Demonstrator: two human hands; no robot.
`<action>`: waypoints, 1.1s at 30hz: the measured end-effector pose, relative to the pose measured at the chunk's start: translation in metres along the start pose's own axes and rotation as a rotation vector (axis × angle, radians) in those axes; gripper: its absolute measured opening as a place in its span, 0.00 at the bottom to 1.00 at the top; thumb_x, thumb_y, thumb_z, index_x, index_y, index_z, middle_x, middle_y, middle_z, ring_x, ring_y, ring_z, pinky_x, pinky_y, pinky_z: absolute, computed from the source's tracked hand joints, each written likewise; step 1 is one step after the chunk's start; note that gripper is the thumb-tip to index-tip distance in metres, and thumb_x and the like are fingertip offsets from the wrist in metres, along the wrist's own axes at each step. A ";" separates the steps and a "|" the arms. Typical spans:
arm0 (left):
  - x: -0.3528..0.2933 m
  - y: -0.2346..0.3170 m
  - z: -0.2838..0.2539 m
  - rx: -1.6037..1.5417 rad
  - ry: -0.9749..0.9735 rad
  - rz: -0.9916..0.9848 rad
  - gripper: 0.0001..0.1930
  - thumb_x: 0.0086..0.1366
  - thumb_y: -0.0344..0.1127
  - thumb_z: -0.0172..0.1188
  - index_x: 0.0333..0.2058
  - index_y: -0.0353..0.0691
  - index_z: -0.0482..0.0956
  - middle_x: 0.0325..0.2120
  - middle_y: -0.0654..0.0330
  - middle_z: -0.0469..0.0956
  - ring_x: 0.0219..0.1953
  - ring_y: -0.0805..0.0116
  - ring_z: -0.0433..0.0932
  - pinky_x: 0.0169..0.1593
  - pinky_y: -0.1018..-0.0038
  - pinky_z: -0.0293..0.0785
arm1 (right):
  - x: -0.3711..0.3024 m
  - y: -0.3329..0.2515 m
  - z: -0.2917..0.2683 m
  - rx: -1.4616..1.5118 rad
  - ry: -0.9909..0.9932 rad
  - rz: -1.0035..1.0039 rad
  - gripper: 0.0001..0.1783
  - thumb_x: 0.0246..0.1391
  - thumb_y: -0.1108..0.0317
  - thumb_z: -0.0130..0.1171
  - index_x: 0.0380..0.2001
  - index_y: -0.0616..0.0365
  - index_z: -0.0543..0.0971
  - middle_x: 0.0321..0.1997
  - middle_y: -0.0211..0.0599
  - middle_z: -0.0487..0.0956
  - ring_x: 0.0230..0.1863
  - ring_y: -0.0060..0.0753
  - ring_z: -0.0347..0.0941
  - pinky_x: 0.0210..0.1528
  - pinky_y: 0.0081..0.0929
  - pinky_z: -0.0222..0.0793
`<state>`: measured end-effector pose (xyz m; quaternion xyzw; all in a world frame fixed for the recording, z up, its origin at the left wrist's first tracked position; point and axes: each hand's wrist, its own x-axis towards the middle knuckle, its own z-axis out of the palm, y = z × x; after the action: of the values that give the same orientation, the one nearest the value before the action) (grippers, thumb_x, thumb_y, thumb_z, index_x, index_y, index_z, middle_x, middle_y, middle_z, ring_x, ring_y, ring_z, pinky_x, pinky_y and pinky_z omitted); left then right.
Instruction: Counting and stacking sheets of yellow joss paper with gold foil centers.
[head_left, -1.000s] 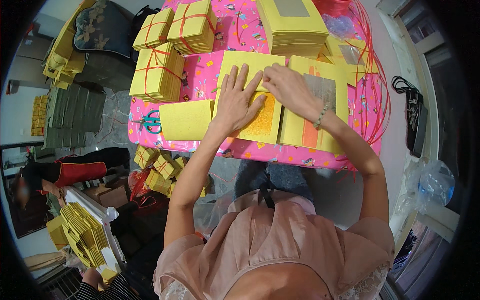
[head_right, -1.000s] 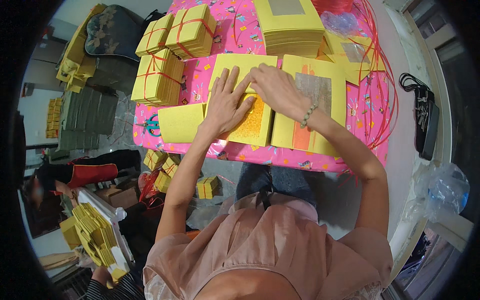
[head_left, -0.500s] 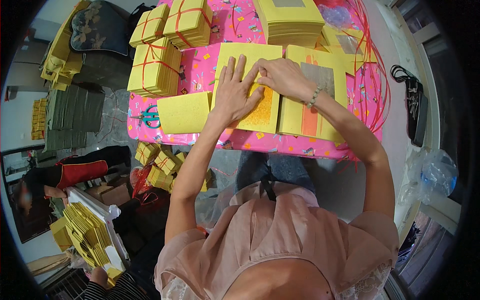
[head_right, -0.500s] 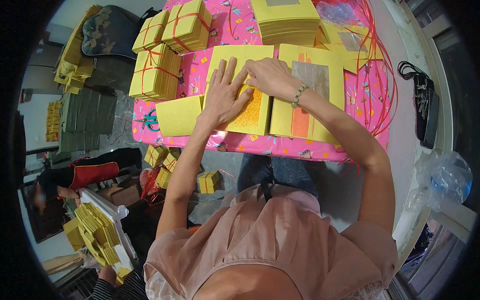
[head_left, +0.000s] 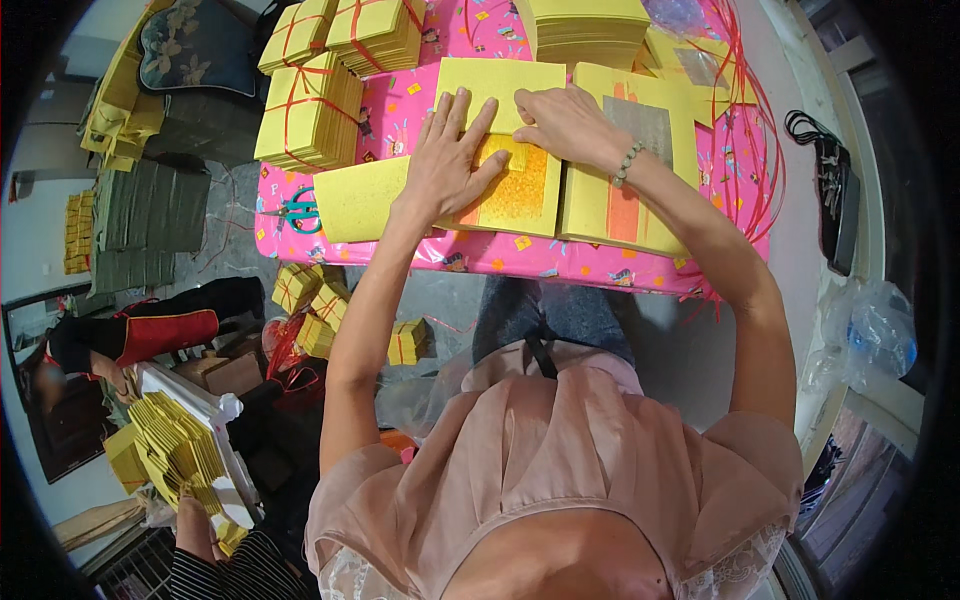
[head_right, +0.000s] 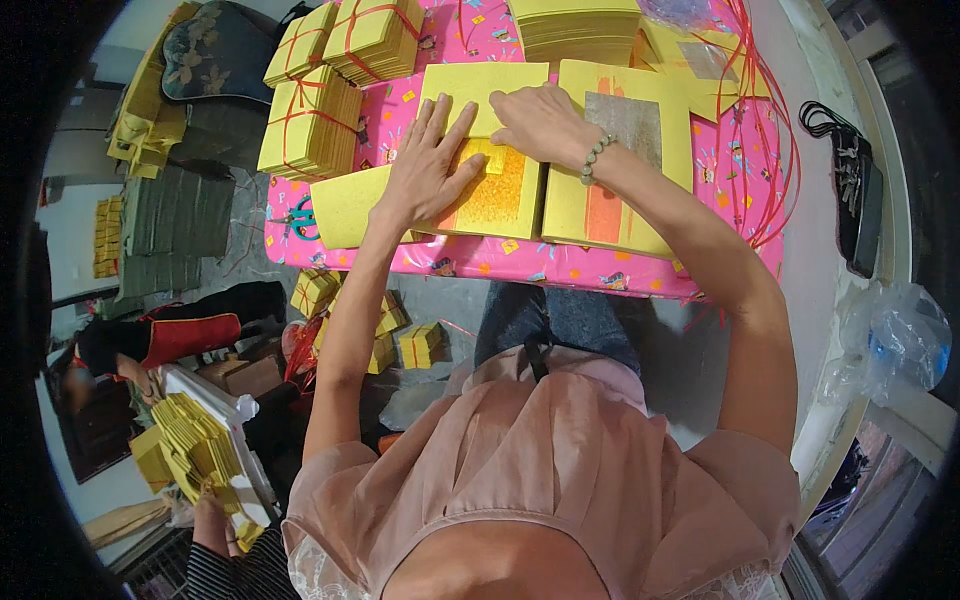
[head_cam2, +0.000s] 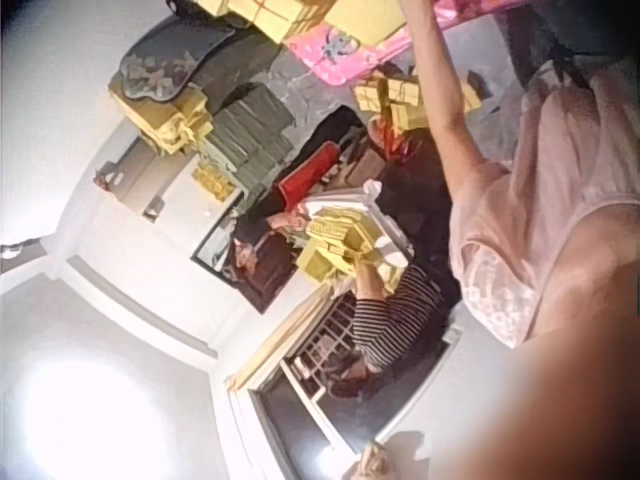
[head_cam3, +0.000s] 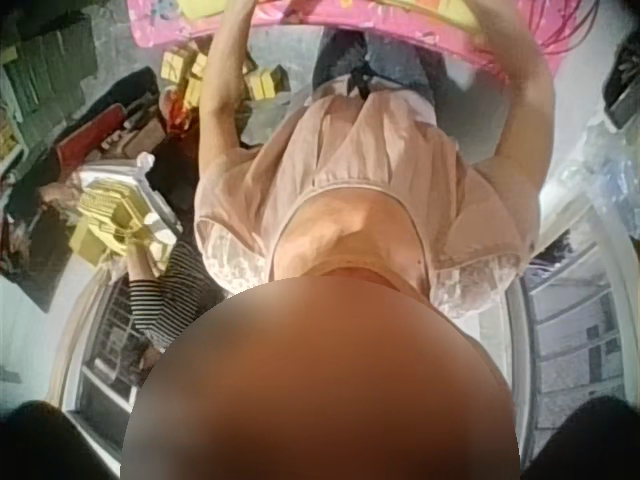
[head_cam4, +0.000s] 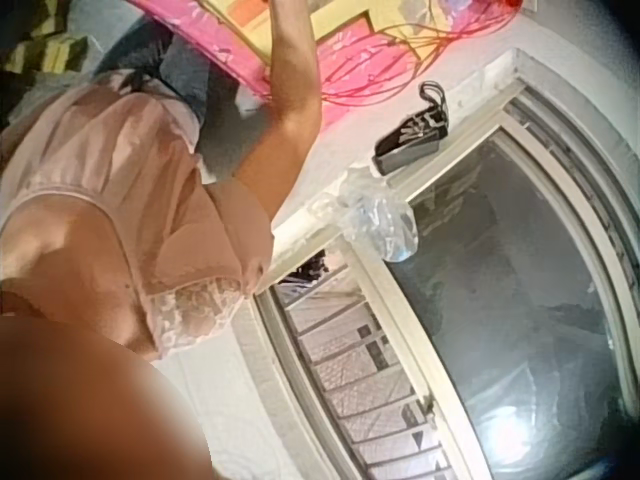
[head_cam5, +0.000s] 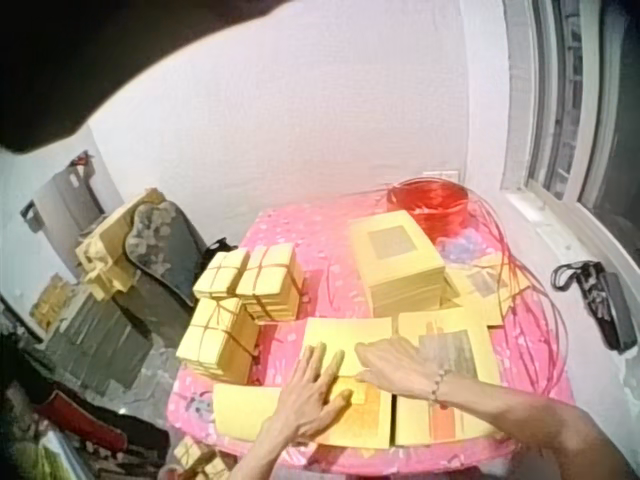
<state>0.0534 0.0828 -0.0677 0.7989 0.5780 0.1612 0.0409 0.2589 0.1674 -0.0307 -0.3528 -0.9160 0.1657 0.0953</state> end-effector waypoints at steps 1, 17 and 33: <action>0.001 -0.001 0.000 -0.009 -0.013 0.011 0.36 0.68 0.61 0.44 0.70 0.52 0.55 0.69 0.41 0.49 0.71 0.39 0.47 0.71 0.51 0.45 | 0.001 0.002 0.001 -0.020 0.009 -0.016 0.17 0.52 0.58 0.64 0.31 0.59 0.71 0.24 0.47 0.77 0.32 0.55 0.75 0.34 0.46 0.67; 0.014 -0.018 -0.020 -0.427 0.083 -0.028 0.27 0.71 0.51 0.48 0.61 0.42 0.69 0.59 0.38 0.67 0.65 0.42 0.62 0.68 0.56 0.56 | 0.004 0.007 0.003 -0.366 0.238 -0.383 0.13 0.54 0.60 0.61 0.26 0.58 0.74 0.26 0.38 0.73 0.28 0.41 0.75 0.34 0.37 0.70; 0.035 0.030 -0.002 -1.681 0.327 -0.759 0.18 0.68 0.39 0.59 0.47 0.30 0.69 0.35 0.49 0.79 0.34 0.62 0.83 0.40 0.70 0.85 | -0.010 -0.001 0.010 -0.605 0.465 -0.371 0.09 0.51 0.64 0.59 0.21 0.53 0.76 0.25 0.30 0.74 0.30 0.29 0.74 0.35 0.28 0.66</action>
<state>0.0895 0.1052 -0.0511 0.2325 0.4925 0.6124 0.5730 0.2629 0.1579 -0.0402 -0.2221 -0.9254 -0.2147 0.2197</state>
